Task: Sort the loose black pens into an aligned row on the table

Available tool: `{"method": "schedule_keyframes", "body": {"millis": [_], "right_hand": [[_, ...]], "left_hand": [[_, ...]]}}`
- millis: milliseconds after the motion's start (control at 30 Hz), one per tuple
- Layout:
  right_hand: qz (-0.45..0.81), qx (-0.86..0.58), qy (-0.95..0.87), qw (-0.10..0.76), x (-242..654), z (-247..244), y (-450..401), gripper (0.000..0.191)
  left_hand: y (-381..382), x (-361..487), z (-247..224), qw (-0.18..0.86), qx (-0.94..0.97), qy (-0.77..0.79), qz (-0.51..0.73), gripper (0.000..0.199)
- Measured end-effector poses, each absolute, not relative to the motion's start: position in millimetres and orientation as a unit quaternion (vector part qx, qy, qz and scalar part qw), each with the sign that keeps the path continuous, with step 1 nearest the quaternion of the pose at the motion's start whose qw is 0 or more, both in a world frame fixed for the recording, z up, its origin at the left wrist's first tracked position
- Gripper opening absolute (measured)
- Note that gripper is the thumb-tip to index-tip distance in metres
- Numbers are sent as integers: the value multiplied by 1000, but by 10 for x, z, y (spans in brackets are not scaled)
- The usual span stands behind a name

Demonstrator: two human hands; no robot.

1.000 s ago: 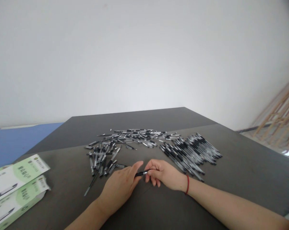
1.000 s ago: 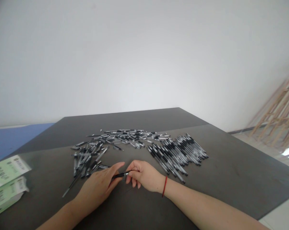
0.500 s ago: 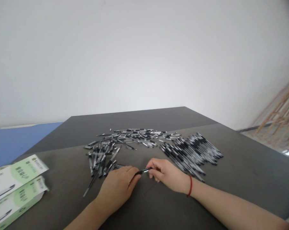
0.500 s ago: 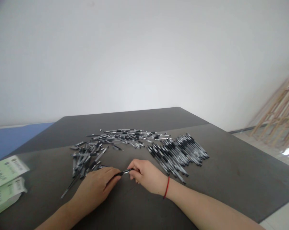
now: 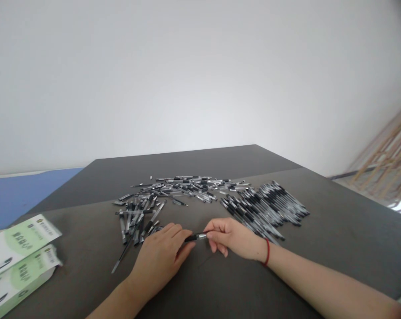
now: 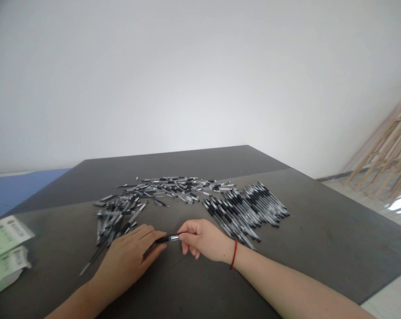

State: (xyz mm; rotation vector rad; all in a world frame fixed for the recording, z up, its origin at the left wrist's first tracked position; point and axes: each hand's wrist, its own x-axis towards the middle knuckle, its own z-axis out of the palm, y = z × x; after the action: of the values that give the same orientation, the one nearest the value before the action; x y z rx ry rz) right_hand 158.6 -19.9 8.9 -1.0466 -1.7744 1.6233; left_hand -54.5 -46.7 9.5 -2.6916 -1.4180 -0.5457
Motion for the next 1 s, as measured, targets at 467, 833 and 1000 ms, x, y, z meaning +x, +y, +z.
{"method": "schedule_keyframes", "body": {"millis": [467,833,1000], "right_hand": [[539,-416,-686,255,1630,69,-164,4],[121,-478,-847,198,1440,82,280,6],[-2,-473,-867,155,1209,205,539,20]], "left_hand": [[-456,-539,99,23,-873,-456,-171,18],[-424,-541,85,-25,-841,-532,-96,23],[-432,-548,93,-30,-842,-529,-100,23]]}}
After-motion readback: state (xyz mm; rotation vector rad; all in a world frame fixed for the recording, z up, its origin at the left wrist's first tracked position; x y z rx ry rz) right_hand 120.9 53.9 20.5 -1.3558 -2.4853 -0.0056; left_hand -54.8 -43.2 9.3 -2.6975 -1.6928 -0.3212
